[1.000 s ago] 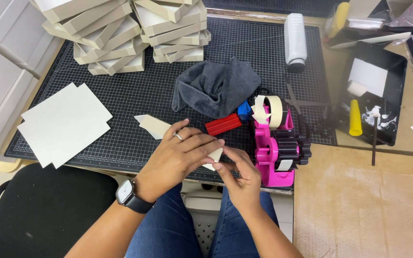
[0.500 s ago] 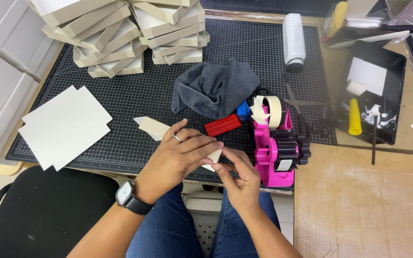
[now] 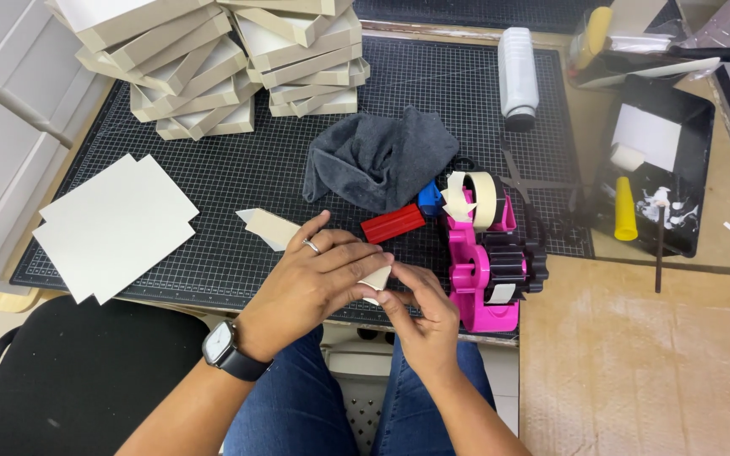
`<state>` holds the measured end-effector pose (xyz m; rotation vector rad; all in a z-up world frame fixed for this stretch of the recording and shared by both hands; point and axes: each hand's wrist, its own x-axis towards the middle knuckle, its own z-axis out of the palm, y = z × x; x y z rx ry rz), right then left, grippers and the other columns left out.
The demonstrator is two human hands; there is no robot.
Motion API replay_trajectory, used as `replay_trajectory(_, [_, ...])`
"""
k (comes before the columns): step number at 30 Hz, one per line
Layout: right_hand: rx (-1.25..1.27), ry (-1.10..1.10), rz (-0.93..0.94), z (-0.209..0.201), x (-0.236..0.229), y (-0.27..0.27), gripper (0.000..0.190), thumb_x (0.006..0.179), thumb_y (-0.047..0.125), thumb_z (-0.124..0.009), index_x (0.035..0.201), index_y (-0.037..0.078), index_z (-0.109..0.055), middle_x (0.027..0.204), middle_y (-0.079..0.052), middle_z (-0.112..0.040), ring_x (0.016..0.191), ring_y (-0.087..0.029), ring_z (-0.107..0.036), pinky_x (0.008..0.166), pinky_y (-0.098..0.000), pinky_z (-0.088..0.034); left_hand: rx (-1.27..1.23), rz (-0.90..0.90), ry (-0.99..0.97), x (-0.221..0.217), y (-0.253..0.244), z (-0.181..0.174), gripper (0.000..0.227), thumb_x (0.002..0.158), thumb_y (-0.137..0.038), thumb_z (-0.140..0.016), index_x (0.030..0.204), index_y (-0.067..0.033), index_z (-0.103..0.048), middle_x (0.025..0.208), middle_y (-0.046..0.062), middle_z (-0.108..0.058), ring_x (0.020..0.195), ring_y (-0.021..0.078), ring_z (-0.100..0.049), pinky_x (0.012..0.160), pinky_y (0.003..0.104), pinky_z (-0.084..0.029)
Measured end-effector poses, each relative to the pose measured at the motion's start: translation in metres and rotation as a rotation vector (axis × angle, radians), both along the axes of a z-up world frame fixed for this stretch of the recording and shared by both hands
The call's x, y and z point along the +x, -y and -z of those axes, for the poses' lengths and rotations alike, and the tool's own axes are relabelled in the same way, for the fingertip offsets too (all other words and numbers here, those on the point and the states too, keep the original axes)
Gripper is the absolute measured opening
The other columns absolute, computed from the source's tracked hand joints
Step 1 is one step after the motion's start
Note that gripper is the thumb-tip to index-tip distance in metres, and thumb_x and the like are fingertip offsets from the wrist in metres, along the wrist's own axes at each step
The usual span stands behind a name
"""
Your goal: Assembling cardboard boxes by folding, creasing edges with a scraper, and applying tape.
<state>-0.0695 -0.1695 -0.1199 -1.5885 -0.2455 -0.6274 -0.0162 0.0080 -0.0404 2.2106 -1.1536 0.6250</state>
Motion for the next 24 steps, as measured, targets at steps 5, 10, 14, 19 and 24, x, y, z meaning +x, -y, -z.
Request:
replay_trajectory(5, [-0.019,-0.007,-0.040,0.007,0.001,0.008,0.037,0.086,-0.002,-0.077,0.121,-0.009,-0.069,0.114,-0.024,-0.074,0.108,-0.032,-0.070,0.074,-0.0356,-0.067,0.036,0.000,0.021,0.007,0.000,0.000,0.037,0.090,-0.043,-0.070,0.117,-0.0169,-0.077,0.109,0.003,-0.076,0.107,0.0251,-0.066,0.118,0.055,-0.034])
replay_trajectory(10, [-0.051,-0.085,-0.089,0.006,0.003,0.017,0.037,0.090,0.003,-0.075,0.124,-0.008,-0.068,0.119,-0.022,-0.073,0.112,-0.031,-0.069,0.078,-0.0371,-0.066,0.162,0.033,0.061,0.019,0.002,0.003,0.020,0.098,-0.025,-0.064,0.111,-0.0155,-0.077,0.102,0.004,-0.076,0.101,0.0257,-0.068,0.110,0.052,-0.043])
replay_trajectory(14, [-0.006,-0.099,-0.167,0.007,0.003,0.021,0.043,0.085,-0.004,-0.076,0.127,-0.006,-0.068,0.126,-0.023,-0.070,0.113,-0.029,-0.069,0.081,-0.0373,-0.066,0.188,0.006,0.072,0.026,0.007,0.010,0.018,0.100,-0.024,-0.063,0.106,-0.0149,-0.077,0.095,0.004,-0.075,0.098,0.0246,-0.069,0.108,0.050,-0.045])
replay_trajectory(19, [-0.012,-0.113,-0.082,0.005,0.002,0.022,0.037,0.087,-0.001,-0.076,0.123,-0.007,-0.070,0.119,-0.021,-0.073,0.107,-0.023,-0.070,0.077,-0.0317,-0.065,0.142,0.006,0.107,0.025,0.017,0.011,0.014,0.099,-0.018,-0.064,0.101,-0.0144,-0.077,0.090,0.006,-0.076,0.095,0.0250,-0.070,0.105,0.047,-0.048])
replay_trajectory(24, [-0.026,-0.140,-0.074,0.000,-0.007,0.017,0.041,0.091,0.005,-0.074,0.130,-0.004,-0.066,0.127,-0.019,-0.069,0.105,-0.021,-0.072,0.081,-0.0283,-0.065,0.157,0.010,0.164,0.022,0.014,0.009,0.014,0.098,-0.016,-0.065,0.106,-0.0137,-0.076,0.095,0.006,-0.075,0.093,0.0263,-0.069,0.101,0.047,-0.049])
